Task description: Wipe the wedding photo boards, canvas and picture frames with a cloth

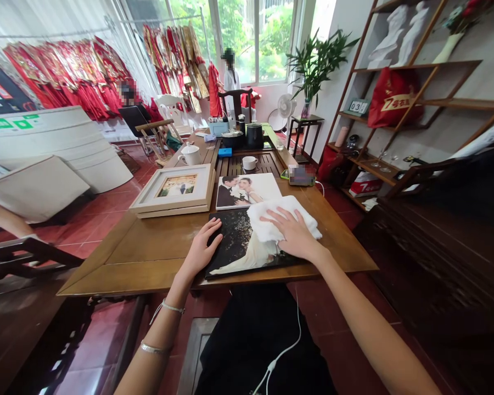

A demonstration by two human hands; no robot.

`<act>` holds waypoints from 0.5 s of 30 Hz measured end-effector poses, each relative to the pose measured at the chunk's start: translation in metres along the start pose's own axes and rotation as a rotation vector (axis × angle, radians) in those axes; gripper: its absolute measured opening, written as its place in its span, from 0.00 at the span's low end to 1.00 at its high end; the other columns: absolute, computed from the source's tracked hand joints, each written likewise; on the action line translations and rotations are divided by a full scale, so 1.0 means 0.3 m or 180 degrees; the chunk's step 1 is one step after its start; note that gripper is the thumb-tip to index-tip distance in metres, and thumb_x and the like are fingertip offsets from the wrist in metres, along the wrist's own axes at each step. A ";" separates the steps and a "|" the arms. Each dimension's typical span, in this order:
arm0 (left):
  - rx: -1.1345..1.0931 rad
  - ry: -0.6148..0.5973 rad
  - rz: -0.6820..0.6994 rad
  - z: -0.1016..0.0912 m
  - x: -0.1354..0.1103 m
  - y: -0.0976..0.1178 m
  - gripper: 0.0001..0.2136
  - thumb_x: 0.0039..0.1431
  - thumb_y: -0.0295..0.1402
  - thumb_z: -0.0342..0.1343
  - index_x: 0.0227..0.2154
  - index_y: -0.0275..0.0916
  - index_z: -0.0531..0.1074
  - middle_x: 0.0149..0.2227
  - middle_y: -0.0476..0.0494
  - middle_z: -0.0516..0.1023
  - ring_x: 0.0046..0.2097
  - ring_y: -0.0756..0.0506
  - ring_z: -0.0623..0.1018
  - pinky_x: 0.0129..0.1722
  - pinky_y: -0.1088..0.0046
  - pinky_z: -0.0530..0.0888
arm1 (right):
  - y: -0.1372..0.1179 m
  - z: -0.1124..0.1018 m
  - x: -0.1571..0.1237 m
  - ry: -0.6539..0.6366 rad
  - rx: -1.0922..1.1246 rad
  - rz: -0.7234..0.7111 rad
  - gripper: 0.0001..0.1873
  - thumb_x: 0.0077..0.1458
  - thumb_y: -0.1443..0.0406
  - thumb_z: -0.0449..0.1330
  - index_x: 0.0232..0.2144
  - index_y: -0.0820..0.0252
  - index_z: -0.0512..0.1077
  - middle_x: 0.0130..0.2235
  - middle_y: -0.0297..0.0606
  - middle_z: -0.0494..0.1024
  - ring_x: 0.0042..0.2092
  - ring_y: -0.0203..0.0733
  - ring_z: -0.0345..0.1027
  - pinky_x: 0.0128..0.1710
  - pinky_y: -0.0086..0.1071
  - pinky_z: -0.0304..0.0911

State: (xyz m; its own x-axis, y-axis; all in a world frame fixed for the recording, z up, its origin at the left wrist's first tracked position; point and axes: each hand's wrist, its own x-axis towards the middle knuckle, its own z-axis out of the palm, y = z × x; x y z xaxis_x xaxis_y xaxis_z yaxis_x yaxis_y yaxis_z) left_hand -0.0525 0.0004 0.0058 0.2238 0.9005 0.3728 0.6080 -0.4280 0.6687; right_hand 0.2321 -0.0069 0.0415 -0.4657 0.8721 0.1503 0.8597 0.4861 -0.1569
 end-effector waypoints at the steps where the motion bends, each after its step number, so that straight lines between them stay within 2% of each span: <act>1: -0.0007 0.0003 0.0004 0.000 0.000 0.000 0.17 0.62 0.33 0.48 0.52 0.36 0.69 0.58 0.35 0.68 0.64 0.41 0.63 0.63 0.57 0.59 | 0.012 0.000 0.034 -0.0020 -0.0002 0.0051 0.41 0.43 0.73 0.51 0.62 0.49 0.56 0.66 0.34 0.54 0.66 0.53 0.42 0.61 0.62 0.37; 5: -0.0024 0.0029 0.0021 0.001 -0.001 -0.001 0.17 0.61 0.33 0.49 0.52 0.38 0.69 0.58 0.36 0.69 0.63 0.41 0.63 0.63 0.57 0.60 | 0.037 0.000 0.133 -0.0107 -0.0021 0.0245 0.37 0.48 0.70 0.52 0.62 0.51 0.56 0.66 0.35 0.54 0.66 0.53 0.43 0.62 0.61 0.36; 8: -0.0012 0.0050 0.0023 0.003 -0.001 -0.002 0.17 0.61 0.33 0.49 0.52 0.37 0.69 0.57 0.35 0.69 0.63 0.40 0.64 0.63 0.56 0.60 | 0.027 0.005 0.152 -0.0080 -0.0075 0.0285 0.37 0.48 0.71 0.52 0.62 0.51 0.57 0.66 0.37 0.55 0.66 0.53 0.43 0.61 0.62 0.37; 11: -0.0021 0.0065 0.0006 0.004 -0.001 -0.001 0.17 0.61 0.33 0.49 0.52 0.36 0.69 0.57 0.35 0.69 0.63 0.40 0.64 0.63 0.56 0.60 | -0.011 0.014 0.114 0.0075 -0.0155 0.0154 0.39 0.44 0.72 0.52 0.61 0.51 0.58 0.66 0.37 0.56 0.66 0.54 0.43 0.61 0.62 0.36; 15: -0.0054 0.0094 -0.0009 0.005 -0.001 0.000 0.17 0.61 0.33 0.50 0.52 0.37 0.69 0.57 0.36 0.69 0.63 0.40 0.64 0.63 0.56 0.60 | -0.088 0.020 -0.013 0.0146 -0.0128 -0.0218 0.45 0.39 0.74 0.52 0.62 0.49 0.57 0.66 0.36 0.54 0.66 0.53 0.41 0.61 0.61 0.34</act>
State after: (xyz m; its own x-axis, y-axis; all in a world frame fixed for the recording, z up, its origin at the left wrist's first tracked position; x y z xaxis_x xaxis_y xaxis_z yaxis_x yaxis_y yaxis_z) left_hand -0.0514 0.0002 0.0046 0.1992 0.8992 0.3896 0.5955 -0.4268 0.6805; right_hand 0.2099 -0.0227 0.0394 -0.5144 0.8329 0.2041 0.8343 0.5411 -0.1056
